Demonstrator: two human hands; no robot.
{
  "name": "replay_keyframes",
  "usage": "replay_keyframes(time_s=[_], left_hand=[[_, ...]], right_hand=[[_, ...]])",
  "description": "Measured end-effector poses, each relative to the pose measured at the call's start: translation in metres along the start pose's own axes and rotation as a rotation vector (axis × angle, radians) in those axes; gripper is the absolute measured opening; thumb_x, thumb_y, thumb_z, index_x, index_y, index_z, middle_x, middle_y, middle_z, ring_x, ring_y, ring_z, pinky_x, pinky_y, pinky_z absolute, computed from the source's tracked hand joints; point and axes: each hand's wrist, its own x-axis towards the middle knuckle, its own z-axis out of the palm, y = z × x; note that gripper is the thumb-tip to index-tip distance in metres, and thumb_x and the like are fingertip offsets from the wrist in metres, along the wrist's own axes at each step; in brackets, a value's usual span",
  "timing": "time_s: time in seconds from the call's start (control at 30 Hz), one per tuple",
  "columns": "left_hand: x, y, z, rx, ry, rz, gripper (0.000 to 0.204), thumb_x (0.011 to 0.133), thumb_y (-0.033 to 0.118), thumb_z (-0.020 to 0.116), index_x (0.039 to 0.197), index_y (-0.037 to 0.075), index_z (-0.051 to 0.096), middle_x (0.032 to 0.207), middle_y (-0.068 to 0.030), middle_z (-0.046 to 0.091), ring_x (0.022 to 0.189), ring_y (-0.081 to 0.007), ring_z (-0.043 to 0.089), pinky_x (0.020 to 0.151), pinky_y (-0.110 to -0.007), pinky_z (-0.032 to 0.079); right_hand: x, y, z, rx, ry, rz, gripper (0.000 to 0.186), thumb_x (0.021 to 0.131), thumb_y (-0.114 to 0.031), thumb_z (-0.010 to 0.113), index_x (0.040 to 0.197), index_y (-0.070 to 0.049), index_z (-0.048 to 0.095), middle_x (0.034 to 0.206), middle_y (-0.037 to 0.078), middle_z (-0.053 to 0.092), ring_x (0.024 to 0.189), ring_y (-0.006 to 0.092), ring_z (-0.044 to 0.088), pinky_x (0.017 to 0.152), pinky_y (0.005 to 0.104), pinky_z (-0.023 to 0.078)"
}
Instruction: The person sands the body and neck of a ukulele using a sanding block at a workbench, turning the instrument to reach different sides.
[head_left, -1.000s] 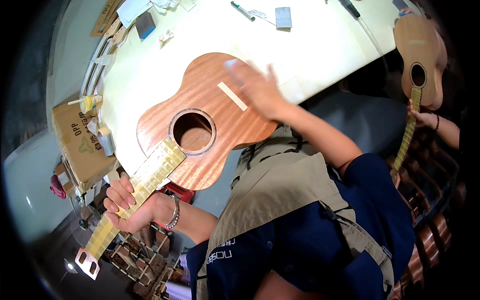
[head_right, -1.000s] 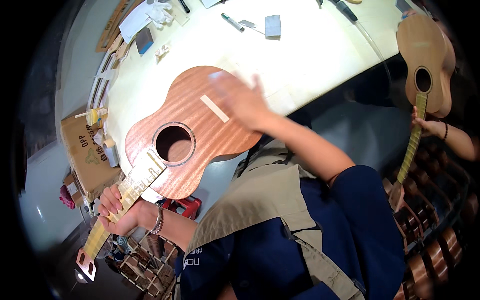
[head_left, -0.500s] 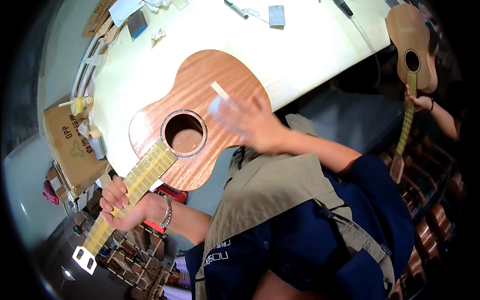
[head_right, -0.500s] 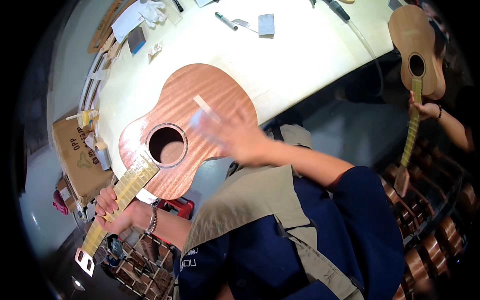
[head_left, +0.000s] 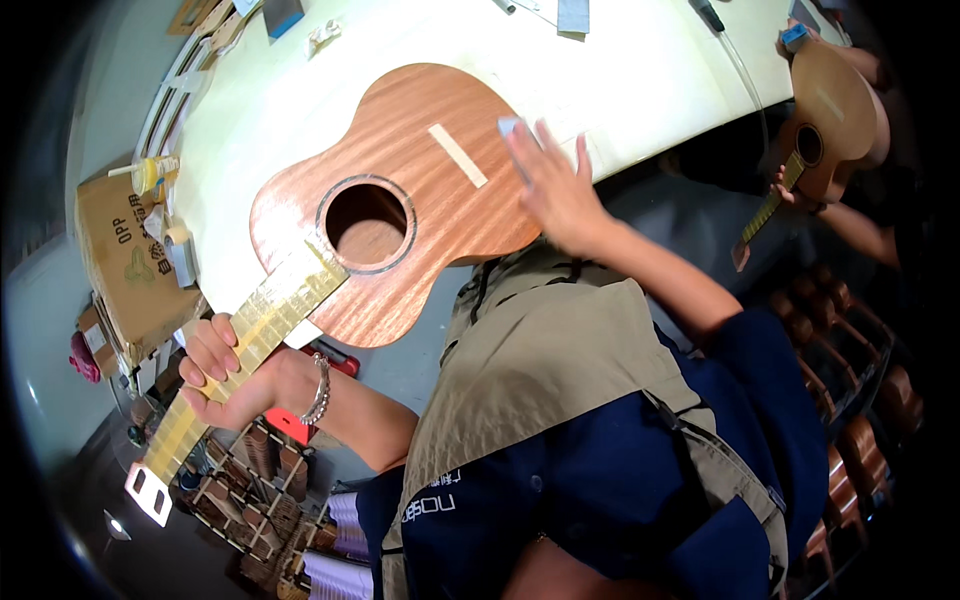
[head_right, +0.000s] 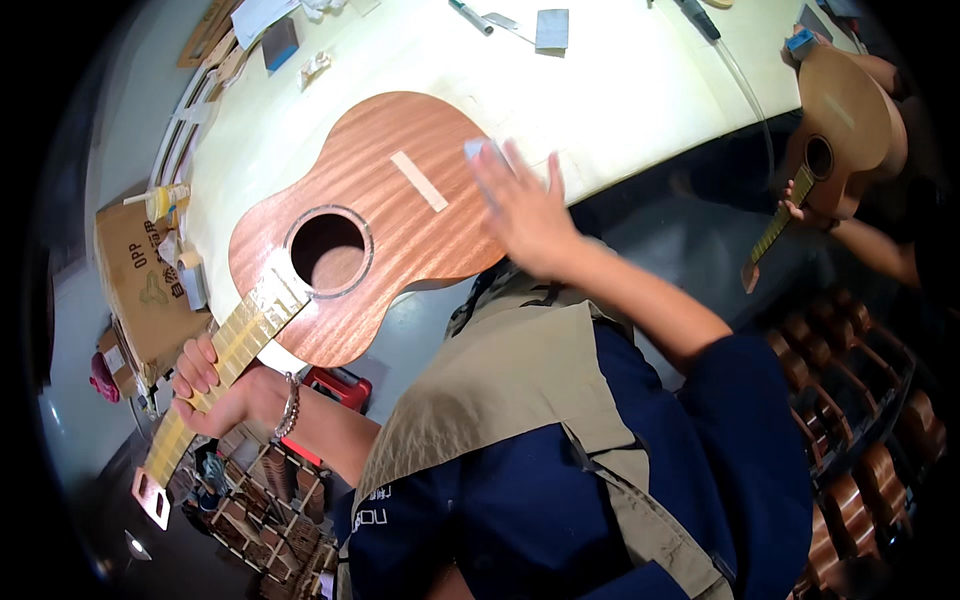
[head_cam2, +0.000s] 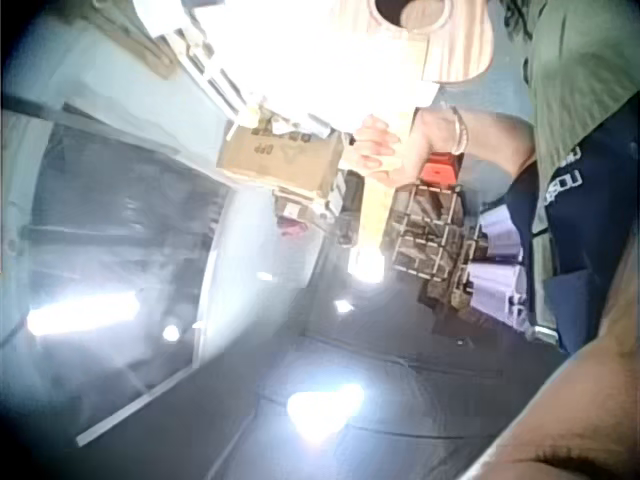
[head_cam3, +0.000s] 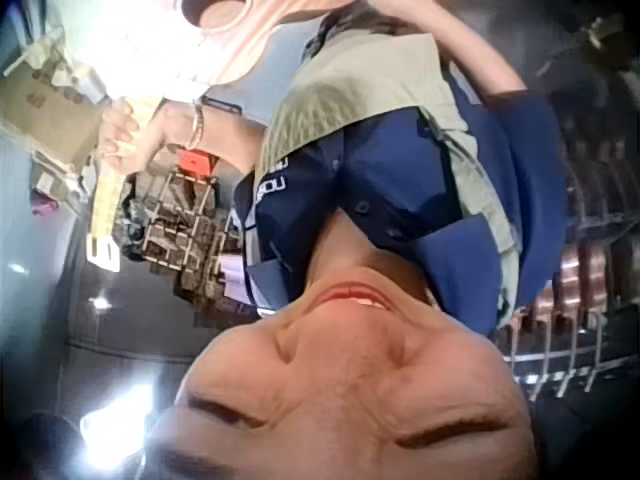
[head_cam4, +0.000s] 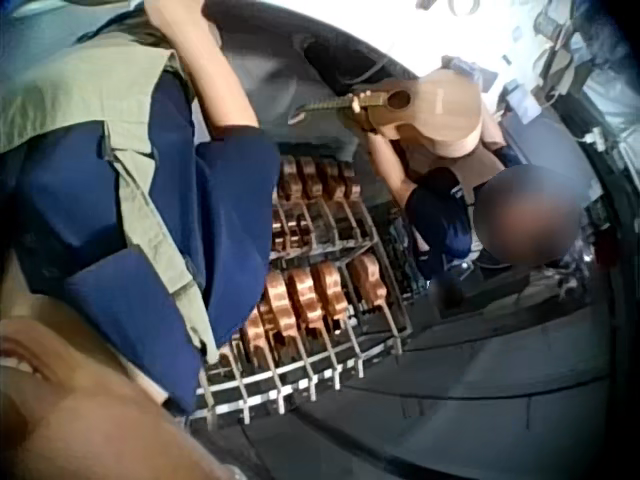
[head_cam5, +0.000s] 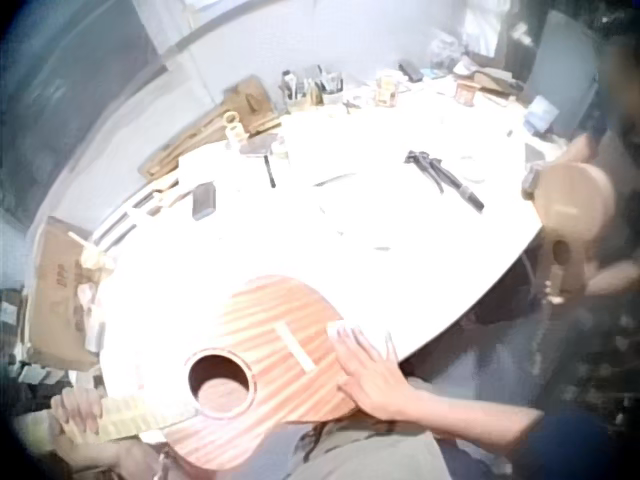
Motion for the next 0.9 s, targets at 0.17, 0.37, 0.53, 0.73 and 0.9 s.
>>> replay_keyframes(time_s=[0.17, 0.37, 0.53, 0.73, 0.9], left_hand=[[-0.005, 0.003, 0.022, 0.058, -0.078, 0.019, 0.022, 0.076, 0.030, 0.054, 0.066, 0.015, 0.041, 0.055, 0.0036, 0.030, 0.048, -0.0096, 0.031, 0.053, -0.027, 0.030], [0.001, 0.005, 0.016, 0.021, -0.022, -0.016, 0.021, 0.076, 0.030, 0.053, 0.066, 0.015, 0.041, 0.056, 0.0035, 0.030, 0.049, -0.0097, 0.031, 0.053, -0.027, 0.030], [0.012, 0.000, 0.013, 0.005, -0.088, -0.049, 0.020, 0.075, 0.028, 0.053, 0.065, 0.015, 0.041, 0.055, 0.0036, 0.030, 0.048, -0.0096, 0.031, 0.053, -0.027, 0.030], [0.027, -0.012, 0.009, -0.014, -0.053, -0.064, 0.018, 0.075, 0.028, 0.051, 0.065, 0.016, 0.040, 0.055, 0.0044, 0.029, 0.047, -0.0088, 0.030, 0.051, -0.026, 0.030], [0.016, -0.015, 0.034, 0.052, -0.007, -0.058, 0.018, 0.076, 0.028, 0.048, 0.066, 0.017, 0.038, 0.055, 0.0043, 0.028, 0.046, -0.0088, 0.029, 0.050, -0.026, 0.029]], right_hand=[[-0.007, -0.108, -0.028, 0.334, 0.018, -0.438, 0.079, 0.082, -0.032, 0.060, 0.147, -0.008, 0.022, 0.152, 0.010, 0.023, 0.142, 0.0245, 0.017, 0.114, 0.0491, -0.001], [-0.031, 0.004, 0.001, -0.068, 0.034, 0.004, 0.072, 0.083, -0.025, 0.059, 0.146, -0.013, 0.026, 0.152, 0.009, 0.024, 0.142, 0.0297, 0.015, 0.107, 0.0637, 0.007], [-0.020, -0.090, -0.020, 0.318, 0.001, -0.356, 0.075, 0.083, -0.028, 0.057, 0.147, -0.012, 0.022, 0.152, 0.010, 0.022, 0.142, 0.0266, 0.016, 0.111, 0.0558, 0.002], [-0.016, -0.025, -0.001, -0.054, -0.040, -0.054, 0.074, 0.087, -0.031, 0.051, 0.149, -0.011, 0.015, 0.154, 0.012, 0.015, 0.143, 0.0284, 0.009, 0.109, 0.0601, -0.001], [-0.003, -0.121, -0.029, 0.212, 0.033, -0.544, 0.078, 0.084, -0.038, 0.056, 0.147, -0.009, 0.021, 0.153, 0.011, 0.021, 0.143, 0.0256, 0.014, 0.111, 0.0568, 0.000]])
